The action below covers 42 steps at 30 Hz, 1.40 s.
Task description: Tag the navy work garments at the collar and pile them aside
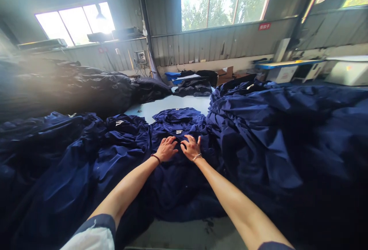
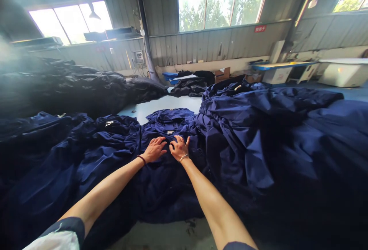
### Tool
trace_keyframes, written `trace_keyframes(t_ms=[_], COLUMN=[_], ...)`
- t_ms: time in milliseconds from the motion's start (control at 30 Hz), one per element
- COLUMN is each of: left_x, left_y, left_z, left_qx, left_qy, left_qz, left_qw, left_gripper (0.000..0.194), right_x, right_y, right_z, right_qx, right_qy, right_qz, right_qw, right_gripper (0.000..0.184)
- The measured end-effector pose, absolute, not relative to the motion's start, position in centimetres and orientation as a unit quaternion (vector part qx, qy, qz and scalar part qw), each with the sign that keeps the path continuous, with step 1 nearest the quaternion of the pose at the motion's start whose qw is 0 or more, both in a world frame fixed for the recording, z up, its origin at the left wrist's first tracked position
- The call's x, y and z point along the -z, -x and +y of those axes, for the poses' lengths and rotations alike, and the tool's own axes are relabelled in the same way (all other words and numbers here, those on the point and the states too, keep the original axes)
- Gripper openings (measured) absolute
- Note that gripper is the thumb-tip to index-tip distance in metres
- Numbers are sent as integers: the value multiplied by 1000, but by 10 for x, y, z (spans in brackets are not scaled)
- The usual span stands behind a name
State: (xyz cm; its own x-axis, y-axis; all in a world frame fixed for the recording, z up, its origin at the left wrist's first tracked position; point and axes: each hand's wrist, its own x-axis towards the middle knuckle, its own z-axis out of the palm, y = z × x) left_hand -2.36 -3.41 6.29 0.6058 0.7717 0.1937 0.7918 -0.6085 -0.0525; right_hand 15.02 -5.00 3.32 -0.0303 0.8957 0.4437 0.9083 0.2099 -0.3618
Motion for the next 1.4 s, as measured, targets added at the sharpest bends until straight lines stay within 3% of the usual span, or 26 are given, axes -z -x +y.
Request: trace_keyframes(t_ms=[233,467,933,1133,1400], left_x=[-60,-53,-18,-8,1], left_y=[16,-3,-25,-29,-22], left_z=[29,72,90,86,76], left_qx=[98,132,144,182,365], left_qy=[882,868,773,755,713], left_qz=[-457,-479,-618,-630,-593], left_qw=[63,-4,-4,-5,-82], left_gripper=[39,30,40,35,16], right_x=[-24,-15,18,27,33], right_y=[-154,-159,-159,-158,-159], right_z=[4,63,90,89,76], right_qx=[10,-5,-31,10,-42], right_qy=[661,668,705,693,646], right_qz=[-705,-696,-665,-649,-604], right_qw=[258,264,246,313,464], right_gripper=[29,31,42,33,11])
